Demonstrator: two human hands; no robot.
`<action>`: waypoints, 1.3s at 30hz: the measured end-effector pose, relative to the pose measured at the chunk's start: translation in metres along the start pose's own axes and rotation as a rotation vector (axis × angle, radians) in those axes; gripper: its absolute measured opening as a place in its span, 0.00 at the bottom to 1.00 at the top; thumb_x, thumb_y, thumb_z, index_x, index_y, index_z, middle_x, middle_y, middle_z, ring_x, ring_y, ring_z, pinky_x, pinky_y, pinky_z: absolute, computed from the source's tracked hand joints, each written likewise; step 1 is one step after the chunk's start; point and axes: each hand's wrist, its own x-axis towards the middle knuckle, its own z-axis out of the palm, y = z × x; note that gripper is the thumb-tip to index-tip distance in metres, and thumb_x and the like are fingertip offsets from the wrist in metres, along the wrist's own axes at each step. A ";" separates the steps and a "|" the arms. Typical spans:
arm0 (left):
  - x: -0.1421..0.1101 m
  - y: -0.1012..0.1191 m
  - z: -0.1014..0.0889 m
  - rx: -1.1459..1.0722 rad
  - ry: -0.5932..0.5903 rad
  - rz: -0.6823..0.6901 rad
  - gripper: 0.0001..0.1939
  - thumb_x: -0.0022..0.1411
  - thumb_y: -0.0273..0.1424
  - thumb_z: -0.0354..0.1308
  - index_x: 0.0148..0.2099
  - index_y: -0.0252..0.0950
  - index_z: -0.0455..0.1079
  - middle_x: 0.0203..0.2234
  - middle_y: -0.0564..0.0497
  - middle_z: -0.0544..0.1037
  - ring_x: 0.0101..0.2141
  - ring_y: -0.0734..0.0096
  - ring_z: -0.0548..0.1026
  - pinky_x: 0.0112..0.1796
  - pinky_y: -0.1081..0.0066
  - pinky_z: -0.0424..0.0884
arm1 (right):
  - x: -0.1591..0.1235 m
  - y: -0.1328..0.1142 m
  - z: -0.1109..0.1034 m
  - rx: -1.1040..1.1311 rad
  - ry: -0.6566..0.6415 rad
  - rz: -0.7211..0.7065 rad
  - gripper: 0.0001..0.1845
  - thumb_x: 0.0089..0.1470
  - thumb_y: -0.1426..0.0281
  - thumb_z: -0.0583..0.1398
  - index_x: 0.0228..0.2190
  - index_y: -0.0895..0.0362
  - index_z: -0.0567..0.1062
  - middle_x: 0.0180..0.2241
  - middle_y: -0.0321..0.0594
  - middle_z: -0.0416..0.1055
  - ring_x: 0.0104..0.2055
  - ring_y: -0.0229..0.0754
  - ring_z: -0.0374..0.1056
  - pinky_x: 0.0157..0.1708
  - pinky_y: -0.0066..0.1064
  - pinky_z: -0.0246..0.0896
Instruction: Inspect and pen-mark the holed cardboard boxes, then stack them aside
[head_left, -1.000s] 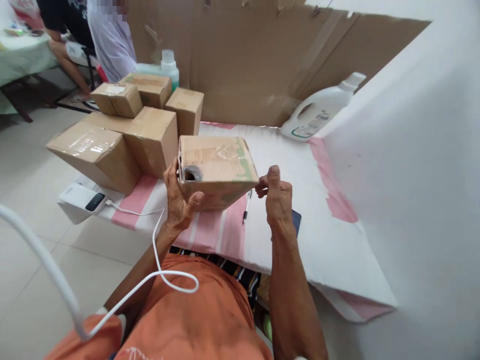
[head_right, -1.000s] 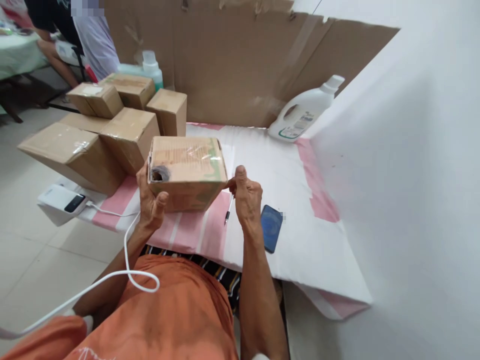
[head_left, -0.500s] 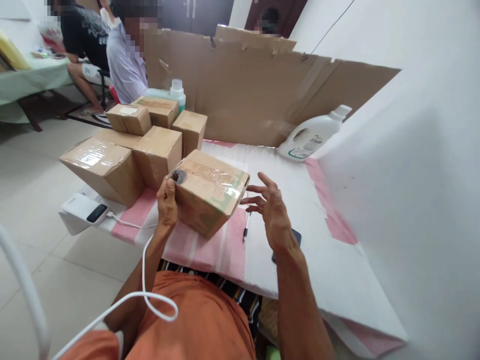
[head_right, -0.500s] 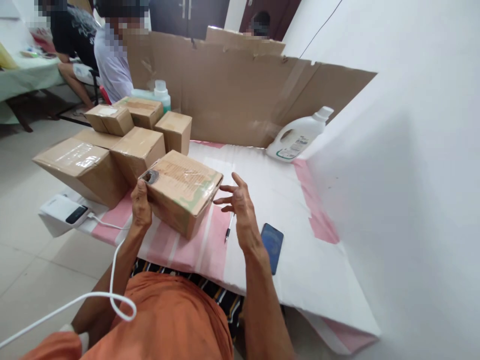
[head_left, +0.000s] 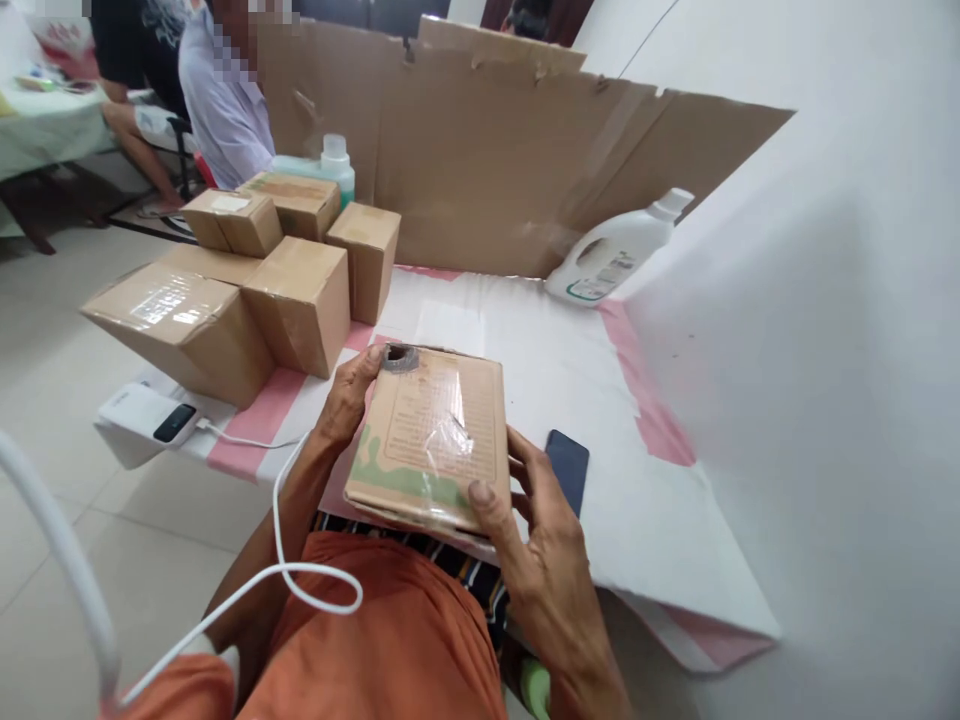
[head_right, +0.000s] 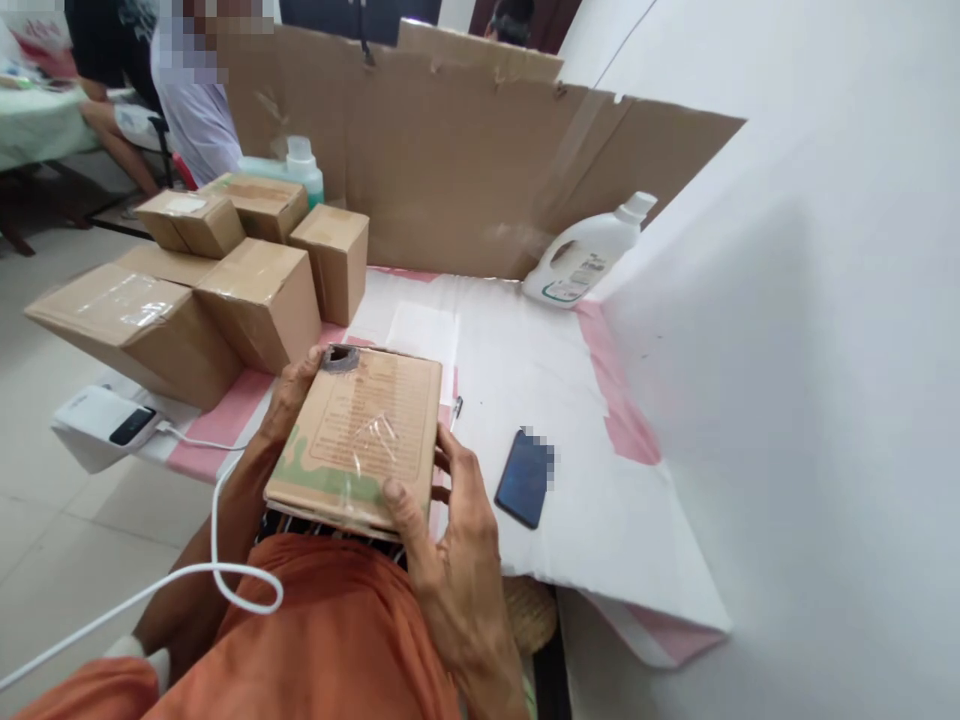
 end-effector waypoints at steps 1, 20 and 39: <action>-0.006 0.005 0.003 0.003 -0.026 0.014 0.31 0.70 0.60 0.55 0.50 0.38 0.81 0.43 0.45 0.86 0.54 0.48 0.79 0.55 0.56 0.73 | -0.007 -0.001 -0.005 -0.025 -0.004 0.017 0.32 0.66 0.48 0.62 0.65 0.49 0.70 0.62 0.49 0.74 0.59 0.57 0.74 0.51 0.48 0.76; -0.121 0.042 0.021 0.210 -0.076 0.025 0.14 0.72 0.39 0.58 0.54 0.49 0.81 0.51 0.52 0.83 0.52 0.57 0.79 0.54 0.62 0.75 | -0.020 -0.040 0.020 -0.456 0.153 -0.250 0.11 0.60 0.56 0.69 0.37 0.48 0.78 0.37 0.41 0.81 0.43 0.56 0.74 0.45 0.50 0.66; -0.111 0.038 0.031 0.076 -0.081 -0.026 0.18 0.65 0.46 0.63 0.51 0.43 0.82 0.47 0.46 0.84 0.44 0.55 0.80 0.42 0.64 0.75 | 0.062 0.093 -0.031 -0.377 0.252 0.263 0.15 0.60 0.58 0.67 0.28 0.52 0.72 0.25 0.37 0.74 0.32 0.47 0.74 0.37 0.38 0.65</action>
